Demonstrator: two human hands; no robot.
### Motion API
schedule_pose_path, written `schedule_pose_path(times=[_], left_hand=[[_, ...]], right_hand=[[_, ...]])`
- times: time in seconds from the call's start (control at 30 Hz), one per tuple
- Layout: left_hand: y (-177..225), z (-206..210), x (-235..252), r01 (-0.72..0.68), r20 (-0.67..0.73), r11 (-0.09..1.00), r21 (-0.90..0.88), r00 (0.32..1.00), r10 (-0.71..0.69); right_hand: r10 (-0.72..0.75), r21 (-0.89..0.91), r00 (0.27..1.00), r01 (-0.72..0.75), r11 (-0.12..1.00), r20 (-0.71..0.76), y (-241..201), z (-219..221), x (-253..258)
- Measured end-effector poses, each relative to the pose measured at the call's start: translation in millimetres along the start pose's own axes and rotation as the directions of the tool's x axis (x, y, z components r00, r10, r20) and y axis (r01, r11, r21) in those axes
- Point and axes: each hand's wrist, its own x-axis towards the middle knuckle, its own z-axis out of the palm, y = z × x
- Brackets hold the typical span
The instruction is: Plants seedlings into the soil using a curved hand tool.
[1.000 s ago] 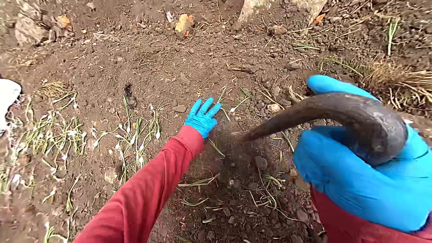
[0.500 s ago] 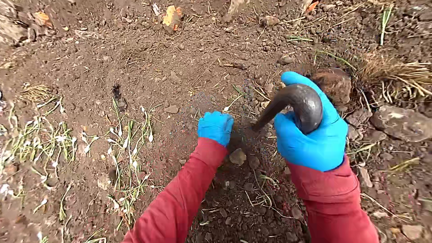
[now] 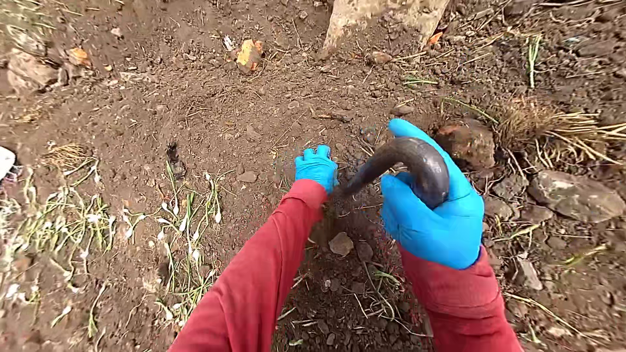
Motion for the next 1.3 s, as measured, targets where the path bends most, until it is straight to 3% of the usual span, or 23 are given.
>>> schedule_pose_path(times=[0.07,0.13,0.2,0.23,0.3,0.37,0.43,0.53,0.63,0.7,0.77,0.83,0.9,0.93,0.97,1.03,1.13,1.23,1.3], left_hand=[[-30.7,-5.3,-20.7,-0.088,-0.092,0.988,-0.129,0.993,0.076],[-55.2,-13.3,-57.0,-0.213,-0.235,0.97,-0.117,0.955,0.181],[-58.4,2.4,-88.7,-0.289,-0.123,0.957,0.031,0.949,0.291],[-56.2,14.3,-97.1,-0.29,-0.029,0.952,0.097,0.955,0.294],[-61.9,27.2,-99.5,-0.275,-0.02,0.951,0.139,0.96,0.28],[-73.5,31.3,-114.9,-0.174,0.022,0.985,0.0,0.984,0.174],[-82.4,17.2,-121.2,-0.032,0.126,0.994,-0.109,0.991,0.046],[-59.2,-15.9,-119.7,-0.06,0.079,0.995,-0.083,0.995,0.066],[1.4,-7.5,-82.1,-0.114,0.229,0.986,0.12,0.97,0.085],[22.6,27.7,-70.0,-0.137,0.274,0.982,0.131,0.957,0.097],[12.4,47.9,-81.0,-0.202,0.19,0.975,0.096,0.965,0.182],[-11.9,46.8,-107.7,-0.251,-0.022,0.966,-0.058,0.968,0.25],[-35.0,36.6,-122.6,-0.227,-0.327,0.959,-0.169,0.931,0.163],[-43.4,25.3,-119.4,-0.155,-0.39,0.968,-0.197,0.918,0.067],[-48.4,11.5,-111.0,-0.068,-0.369,0.977,-0.204,0.929,-0.013],[-51.1,-0.8,-93.2,0.018,-0.168,0.995,-0.095,0.985,-0.034],[-39.2,7.2,-70.0,-0.041,0.091,0.987,0.154,0.995,0.028],[-29.0,2.8,-88.2,0.089,0.016,0.995,0.053,0.996,-0.09],[-16.5,-2.1,-96.4,0.228,0.107,0.973,-0.032,0.969,-0.223]], right_hand=[[-0.007,-0.057,1.0,0.006,0.998,-0.029,-24.6,-17.2,-13.1],[-0.059,-0.158,0.998,0.06,0.986,0.013,-14.6,-29.6,-15.6],[-0.025,-0.22,0.995,0.045,0.974,0.094,-1.3,-29.1,-17.2],[0.011,-0.217,0.995,0.01,0.976,0.097,-8.9,-24.4,-15.8],[0.013,-0.13,0.998,-0.005,0.991,0.057,-39.8,-17.3,-6.0],[-0.077,-0.052,0.997,0.076,0.996,-0.008,-54.0,-14.2,0.0],[-0.142,0.014,0.984,0.145,0.989,-0.109,-20.6,3.6,6.4],[0.048,0.002,0.999,-0.048,0.999,0.018,39.2,17.9,-13.0],[0.25,-0.069,0.968,-0.247,0.967,0.036,-1.1,8.2,-26.4],[0.155,-0.087,0.988,-0.154,0.984,0.015,-36.1,-8.1,-27.9],[0.01,-0.097,1.0,-0.011,0.995,-0.005,-42.4,-18.9,-28.0],[-0.05,-0.125,0.999,0.051,0.991,0.012,-14.0,-20.4,-29.2],[0.029,-0.114,0.999,-0.024,0.993,0.044,7.9,-23.2,-33.9],[0.071,-0.099,0.997,-0.067,0.993,0.038,3.5,-24.4,-36.0],[0.111,-0.08,0.994,-0.109,0.991,0.012,-7.1,-24.7,-37.8],[0.171,-0.039,0.985,-0.173,0.984,-0.037,-26.9,-25.5,-45.2],[0.148,0.015,0.987,-0.147,0.989,-0.06,-9.1,-15.1,-35.8],[0.244,0.044,0.963,-0.24,0.97,-0.115,24.9,1.4,-25.5],[0.308,0.032,0.938,-0.307,0.951,-0.161,31.1,5.8,-22.9]])
